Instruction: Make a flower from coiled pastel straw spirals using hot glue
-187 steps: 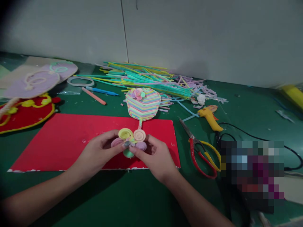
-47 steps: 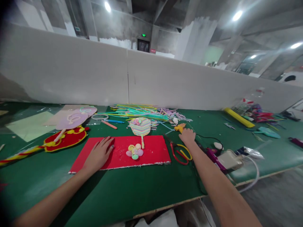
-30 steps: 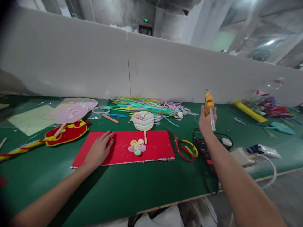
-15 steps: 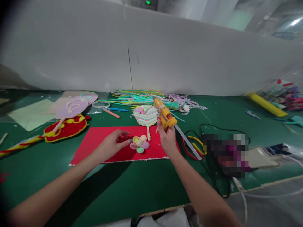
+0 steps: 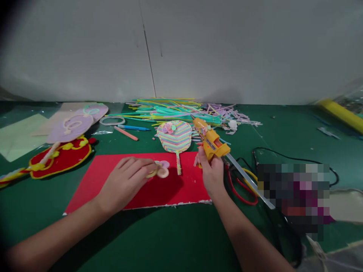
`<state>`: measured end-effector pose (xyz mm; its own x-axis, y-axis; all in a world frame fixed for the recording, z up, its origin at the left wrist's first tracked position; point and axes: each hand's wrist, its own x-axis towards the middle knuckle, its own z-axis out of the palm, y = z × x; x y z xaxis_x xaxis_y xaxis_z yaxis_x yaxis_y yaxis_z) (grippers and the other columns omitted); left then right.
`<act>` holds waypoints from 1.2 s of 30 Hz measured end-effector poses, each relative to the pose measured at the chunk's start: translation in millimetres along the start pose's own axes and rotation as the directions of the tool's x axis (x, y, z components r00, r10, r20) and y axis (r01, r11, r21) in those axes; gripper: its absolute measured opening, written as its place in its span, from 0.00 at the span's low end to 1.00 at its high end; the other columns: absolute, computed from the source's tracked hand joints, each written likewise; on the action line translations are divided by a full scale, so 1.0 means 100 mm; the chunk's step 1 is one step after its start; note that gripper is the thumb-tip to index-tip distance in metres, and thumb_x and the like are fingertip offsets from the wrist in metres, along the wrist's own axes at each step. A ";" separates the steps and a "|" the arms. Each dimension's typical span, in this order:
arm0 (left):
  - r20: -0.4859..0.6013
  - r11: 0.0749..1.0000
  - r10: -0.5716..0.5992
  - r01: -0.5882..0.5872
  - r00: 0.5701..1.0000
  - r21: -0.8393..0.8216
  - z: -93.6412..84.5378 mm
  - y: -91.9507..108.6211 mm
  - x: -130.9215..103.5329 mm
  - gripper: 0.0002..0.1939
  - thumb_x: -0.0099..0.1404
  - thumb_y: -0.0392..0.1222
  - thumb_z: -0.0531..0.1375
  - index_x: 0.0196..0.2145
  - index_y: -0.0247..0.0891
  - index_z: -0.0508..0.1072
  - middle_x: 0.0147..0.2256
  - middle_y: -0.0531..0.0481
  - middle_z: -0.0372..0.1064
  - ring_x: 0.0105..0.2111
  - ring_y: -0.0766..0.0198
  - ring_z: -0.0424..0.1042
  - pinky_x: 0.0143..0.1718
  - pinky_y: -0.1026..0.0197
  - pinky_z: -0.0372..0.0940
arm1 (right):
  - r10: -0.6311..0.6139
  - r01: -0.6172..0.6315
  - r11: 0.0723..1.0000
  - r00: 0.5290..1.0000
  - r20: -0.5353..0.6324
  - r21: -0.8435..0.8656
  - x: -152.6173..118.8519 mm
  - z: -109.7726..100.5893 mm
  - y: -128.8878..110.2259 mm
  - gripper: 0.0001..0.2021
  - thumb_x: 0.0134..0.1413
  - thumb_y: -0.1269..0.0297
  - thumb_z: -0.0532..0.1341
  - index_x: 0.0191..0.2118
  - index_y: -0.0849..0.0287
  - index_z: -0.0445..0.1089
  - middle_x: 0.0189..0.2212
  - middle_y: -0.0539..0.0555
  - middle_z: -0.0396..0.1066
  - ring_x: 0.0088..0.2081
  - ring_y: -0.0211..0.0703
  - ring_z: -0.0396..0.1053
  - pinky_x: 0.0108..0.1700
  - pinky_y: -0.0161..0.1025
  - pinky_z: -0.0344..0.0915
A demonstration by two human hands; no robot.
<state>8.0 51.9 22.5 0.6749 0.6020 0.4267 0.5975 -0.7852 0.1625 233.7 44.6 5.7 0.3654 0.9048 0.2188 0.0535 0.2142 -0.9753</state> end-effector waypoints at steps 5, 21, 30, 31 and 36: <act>0.104 0.920 0.385 -0.391 0.917 0.041 -0.07 -0.14 -0.35 0.15 0.63 0.37 0.55 0.49 0.34 0.67 0.47 0.45 0.70 0.48 0.57 0.66 0.51 0.53 0.59 | 0.015 -0.014 1.000 1.000 -0.027 0.004 -0.03 0.02 0.01 0.13 0.52 0.52 0.57 0.35 0.57 0.63 0.18 0.44 0.55 0.20 0.35 0.57 0.26 0.35 0.57; 0.042 0.890 0.454 -0.451 0.890 -0.070 -0.14 0.06 -0.49 0.13 0.64 0.35 0.53 0.45 0.33 0.71 0.45 0.48 0.72 0.48 0.60 0.68 0.52 0.58 0.61 | 0.119 -0.118 0.992 0.993 -0.008 0.042 -0.06 0.03 0.05 0.12 0.52 0.52 0.57 0.32 0.55 0.62 0.19 0.44 0.54 0.21 0.36 0.59 0.25 0.36 0.59; 0.274 0.990 0.025 -0.061 0.961 0.125 0.09 0.05 -0.42 0.42 0.60 0.64 0.45 0.61 0.28 0.46 0.62 0.39 0.45 0.61 0.50 0.45 0.59 0.48 0.43 | 0.160 -0.160 0.982 0.987 0.006 0.100 -0.09 0.05 0.01 0.12 0.52 0.53 0.59 0.34 0.56 0.63 0.18 0.44 0.54 0.21 0.35 0.60 0.24 0.35 0.60; 0.288 0.992 0.013 -0.049 0.958 0.119 0.11 0.05 -0.41 0.42 0.60 0.64 0.44 0.62 0.29 0.45 0.62 0.39 0.44 0.61 0.50 0.44 0.59 0.48 0.42 | 0.160 -0.160 0.982 0.987 0.008 0.100 -0.09 0.05 0.01 0.12 0.51 0.53 0.59 0.34 0.56 0.63 0.18 0.44 0.54 0.21 0.35 0.60 0.24 0.35 0.60; 0.323 0.998 0.009 -0.030 0.946 0.060 0.16 0.04 -0.34 0.43 0.60 0.65 0.43 0.62 0.30 0.44 0.63 0.40 0.42 0.62 0.51 0.42 0.60 0.48 0.40 | 0.166 -0.167 0.984 0.986 0.025 0.063 -0.09 0.05 0.05 0.13 0.51 0.52 0.58 0.31 0.57 0.63 0.18 0.45 0.55 0.21 0.35 0.59 0.25 0.35 0.60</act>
<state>-5.8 30.2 -5.3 0.7841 0.6092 0.1183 0.6016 -0.7930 0.0959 226.3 38.9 -0.8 0.3455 0.9368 0.0547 -0.0669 0.0827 -0.9943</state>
